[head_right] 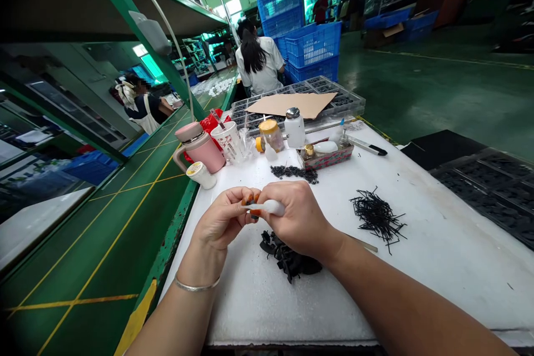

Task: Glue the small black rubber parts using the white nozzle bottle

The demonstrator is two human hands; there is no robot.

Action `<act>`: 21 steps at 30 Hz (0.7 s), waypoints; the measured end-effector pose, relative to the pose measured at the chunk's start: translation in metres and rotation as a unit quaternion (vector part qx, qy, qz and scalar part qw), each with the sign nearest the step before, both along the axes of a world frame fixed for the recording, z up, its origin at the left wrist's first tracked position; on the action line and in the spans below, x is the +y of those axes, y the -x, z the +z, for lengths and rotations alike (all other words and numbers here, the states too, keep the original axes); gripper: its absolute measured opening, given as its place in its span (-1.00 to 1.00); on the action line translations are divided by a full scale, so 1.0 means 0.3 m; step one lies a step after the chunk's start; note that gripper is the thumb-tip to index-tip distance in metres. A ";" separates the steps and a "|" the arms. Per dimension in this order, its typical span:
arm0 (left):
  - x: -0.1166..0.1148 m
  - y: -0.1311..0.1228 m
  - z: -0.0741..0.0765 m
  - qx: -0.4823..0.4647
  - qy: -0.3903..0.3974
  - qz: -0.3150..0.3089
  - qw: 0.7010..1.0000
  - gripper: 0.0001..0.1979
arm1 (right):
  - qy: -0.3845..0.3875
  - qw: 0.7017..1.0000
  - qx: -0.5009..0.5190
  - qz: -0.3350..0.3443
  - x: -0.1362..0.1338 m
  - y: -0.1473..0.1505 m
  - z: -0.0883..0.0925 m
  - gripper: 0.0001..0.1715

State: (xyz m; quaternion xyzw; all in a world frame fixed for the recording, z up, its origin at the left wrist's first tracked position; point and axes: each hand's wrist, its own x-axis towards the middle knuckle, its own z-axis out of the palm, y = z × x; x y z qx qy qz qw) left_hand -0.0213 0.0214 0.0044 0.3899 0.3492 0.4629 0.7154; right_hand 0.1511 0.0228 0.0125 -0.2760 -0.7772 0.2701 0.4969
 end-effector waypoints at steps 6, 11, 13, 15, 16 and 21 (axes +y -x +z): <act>-0.001 0.009 0.002 0.020 -0.008 0.020 1.000 -0.78 | -0.040 0.999 -0.001 -0.012 0.003 0.004 -0.013 -0.83; 0.000 0.016 0.020 0.033 -0.048 0.090 0.994 -0.77 | 0.050 0.998 -0.031 -0.025 0.013 0.004 -0.017 -0.82; 0.002 0.044 0.042 0.025 -0.079 0.140 0.987 -0.76 | 0.105 0.992 -0.071 -0.010 0.024 -0.002 -0.013 -0.75; 0.000 0.095 0.068 0.008 -0.105 0.193 0.975 -0.75 | 0.171 0.976 -0.136 0.018 0.039 -0.014 -0.007 -0.70; -0.003 0.128 0.080 0.003 -0.115 0.220 0.969 -0.74 | 0.204 0.963 -0.175 0.034 0.047 -0.022 -0.003 -0.69; -0.051 0.270 0.098 0.043 -0.161 0.324 0.931 -0.78 | 0.298 0.894 -0.318 0.105 0.080 -0.060 0.006 -0.68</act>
